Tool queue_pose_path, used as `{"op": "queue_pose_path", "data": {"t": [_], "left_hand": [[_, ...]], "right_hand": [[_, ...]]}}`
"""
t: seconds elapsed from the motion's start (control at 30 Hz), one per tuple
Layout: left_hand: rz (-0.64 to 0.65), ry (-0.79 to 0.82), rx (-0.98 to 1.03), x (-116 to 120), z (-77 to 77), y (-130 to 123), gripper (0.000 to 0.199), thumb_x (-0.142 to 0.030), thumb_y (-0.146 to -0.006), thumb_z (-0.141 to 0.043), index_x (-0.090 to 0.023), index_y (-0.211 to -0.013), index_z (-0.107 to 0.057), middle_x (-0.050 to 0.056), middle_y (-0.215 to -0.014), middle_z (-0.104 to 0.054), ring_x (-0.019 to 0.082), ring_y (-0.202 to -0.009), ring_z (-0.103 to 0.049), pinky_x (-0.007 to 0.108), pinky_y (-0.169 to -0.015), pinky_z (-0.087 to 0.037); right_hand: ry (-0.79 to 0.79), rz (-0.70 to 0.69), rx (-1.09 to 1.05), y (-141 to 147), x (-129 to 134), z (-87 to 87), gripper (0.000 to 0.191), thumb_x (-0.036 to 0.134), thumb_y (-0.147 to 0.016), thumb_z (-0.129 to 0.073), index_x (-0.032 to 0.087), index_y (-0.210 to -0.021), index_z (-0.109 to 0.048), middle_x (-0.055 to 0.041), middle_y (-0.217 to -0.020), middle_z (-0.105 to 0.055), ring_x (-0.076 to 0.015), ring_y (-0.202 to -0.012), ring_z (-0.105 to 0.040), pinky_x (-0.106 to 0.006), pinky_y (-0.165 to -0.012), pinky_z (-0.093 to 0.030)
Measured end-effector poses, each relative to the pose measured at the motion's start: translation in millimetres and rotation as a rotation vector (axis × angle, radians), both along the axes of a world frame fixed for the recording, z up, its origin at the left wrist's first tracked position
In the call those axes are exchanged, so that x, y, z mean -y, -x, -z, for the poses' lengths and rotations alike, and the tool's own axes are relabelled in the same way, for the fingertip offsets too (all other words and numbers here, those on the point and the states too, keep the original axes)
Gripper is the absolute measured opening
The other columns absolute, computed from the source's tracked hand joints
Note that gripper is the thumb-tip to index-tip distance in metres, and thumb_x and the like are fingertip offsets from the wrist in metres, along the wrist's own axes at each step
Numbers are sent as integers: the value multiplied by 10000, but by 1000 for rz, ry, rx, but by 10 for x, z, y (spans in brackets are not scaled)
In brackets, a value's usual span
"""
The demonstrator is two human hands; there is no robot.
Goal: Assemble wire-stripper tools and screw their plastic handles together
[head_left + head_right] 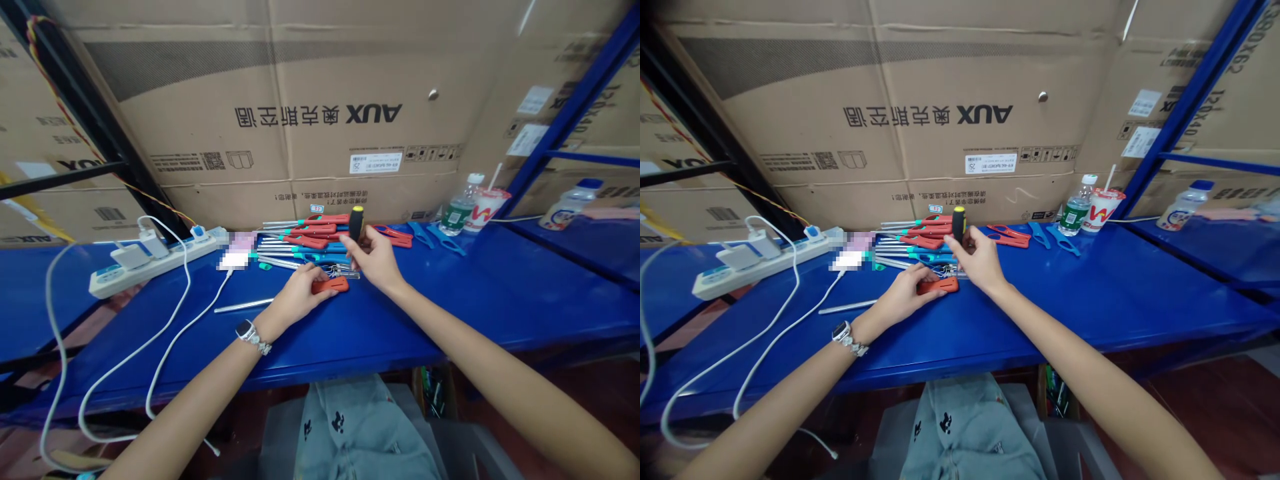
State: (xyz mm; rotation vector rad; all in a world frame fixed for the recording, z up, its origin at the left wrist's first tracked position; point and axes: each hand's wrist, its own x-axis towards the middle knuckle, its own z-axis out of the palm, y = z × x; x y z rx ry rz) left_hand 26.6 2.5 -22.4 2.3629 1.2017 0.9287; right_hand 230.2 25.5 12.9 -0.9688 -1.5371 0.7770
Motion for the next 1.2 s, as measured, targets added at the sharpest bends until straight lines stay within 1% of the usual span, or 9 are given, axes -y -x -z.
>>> {"op": "queue_pose_path", "data": {"t": [0.07,0.23,0.4,0.53,0.67,0.8,1.0,1.1,1.2], "left_hand": [[8,-8,-34,10,-7,-1,289,-473,-926,-694,-192,-993,-696,84,-960,-656,263,-915,-630,432,-823,-539],[13,-81,-138,47,-49,-49,262,-427,-953,-688,-179,-1038,-691,85,-1012,-666,272,-982,-625,432,-884,-530],[-32,-188,-266,111,-124,-133,297,-478,-966,-663,-196,-1052,-698,72,-1020,-703,284,-1001,-630,438,-899,-508],[-153,-272,-271,90,-222,60,280,-381,-1039,-509,-174,-1151,-660,106,-1142,-707,294,-1091,-631,451,-960,-496],[-456,-237,-401,-42,-350,640,470,-104,-887,-458,-100,-1347,-553,171,-1297,-682,365,-1234,-582,526,-1028,-453],[-674,-137,-519,-239,-445,1182,602,-64,-849,-409,-69,-1448,-469,219,-1314,-676,412,-1277,-567,577,-1031,-426],[-680,-58,-615,-364,-416,1366,614,-97,-835,-447,-91,-1449,-475,200,-1236,-721,385,-1281,-595,560,-1115,-357],[-624,-130,-606,-174,-389,1409,581,-100,-864,-409,-83,-1441,-471,158,-1169,-758,341,-1248,-621,548,-1156,-319],[-610,-192,-548,85,-392,1455,556,-90,-867,-403,-120,-1417,-479,105,-1163,-773,313,-1253,-613,496,-1104,-380]], "right_hand": [[11,83,100,-120,16,-36,445,646,-873,-623,245,-751,-472,10,-595,-572,-151,-478,-520,-303,-488,-398],[185,336,781,-394,100,38,454,510,-875,-629,223,-561,-468,-28,-592,-602,-193,-611,-573,-302,-562,-310],[264,381,1093,-393,118,111,429,551,-910,-558,222,-638,-603,-90,-745,-689,-255,-747,-657,-316,-608,-307],[229,398,1081,-373,93,93,506,658,-934,-493,222,-696,-591,-90,-734,-688,-264,-737,-656,-312,-603,-296],[138,385,952,-351,62,81,457,617,-956,-493,226,-722,-534,-39,-686,-666,-218,-672,-617,-294,-572,-268],[16,310,857,-227,-27,105,436,595,-955,-492,229,-718,-506,-10,-648,-629,-183,-633,-567,-279,-560,-259],[-26,257,795,-114,-122,181,457,603,-945,-457,226,-689,-492,-8,-622,-596,-169,-599,-522,-277,-563,-270],[-22,252,790,-142,-106,203,452,595,-932,-463,225,-675,-483,-10,-606,-583,-169,-590,-514,-278,-564,-265],[-21,247,791,-148,-78,206,448,587,-929,-461,224,-667,-482,-10,-606,-583,-169,-590,-516,-279,-566,-259]]}}
